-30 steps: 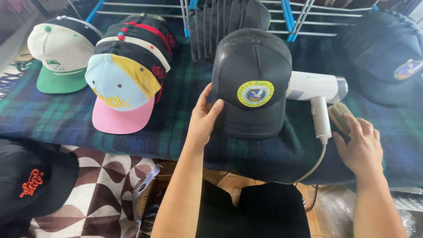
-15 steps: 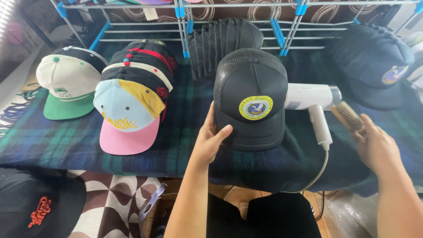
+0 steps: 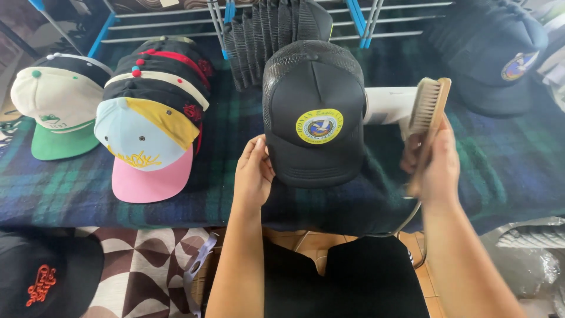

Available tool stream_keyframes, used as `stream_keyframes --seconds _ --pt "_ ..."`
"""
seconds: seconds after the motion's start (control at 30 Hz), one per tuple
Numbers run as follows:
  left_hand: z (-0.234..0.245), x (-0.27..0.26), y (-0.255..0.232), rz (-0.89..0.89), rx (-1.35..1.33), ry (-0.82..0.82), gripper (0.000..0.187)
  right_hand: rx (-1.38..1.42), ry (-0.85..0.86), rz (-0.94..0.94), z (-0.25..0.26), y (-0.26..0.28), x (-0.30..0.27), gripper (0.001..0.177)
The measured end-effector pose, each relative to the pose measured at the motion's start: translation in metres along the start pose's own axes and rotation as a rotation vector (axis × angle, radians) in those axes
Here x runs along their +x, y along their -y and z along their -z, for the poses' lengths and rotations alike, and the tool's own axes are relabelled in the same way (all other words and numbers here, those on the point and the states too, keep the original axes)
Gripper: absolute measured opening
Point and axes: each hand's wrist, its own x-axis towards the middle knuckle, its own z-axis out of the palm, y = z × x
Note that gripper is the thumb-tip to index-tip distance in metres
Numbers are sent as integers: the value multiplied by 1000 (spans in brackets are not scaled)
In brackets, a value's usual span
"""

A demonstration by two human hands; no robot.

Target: Cleaning and steaming a black trucker hat using a brush and a handheld steamer on a wooden head form

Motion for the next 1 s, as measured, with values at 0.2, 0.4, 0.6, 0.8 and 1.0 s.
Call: stream_keyframes --seconds 0.2,0.4,0.6,0.8,1.0 --pt "-22 -18 -4 -154 225 177 27 74 62 34 -16 -112 24 41" --pt "-11 -4 7 -225 275 139 25 31 67 19 -44 -83 9 37" --pt "-27 -10 0 -294 263 82 18 18 93 -9 -41 -94 4 35" --pt "-27 -4 5 -202 129 75 14 -57 85 70 -26 -111 11 54" --pt "-24 0 8 -199 175 26 26 -23 230 225 -21 -105 17 72"
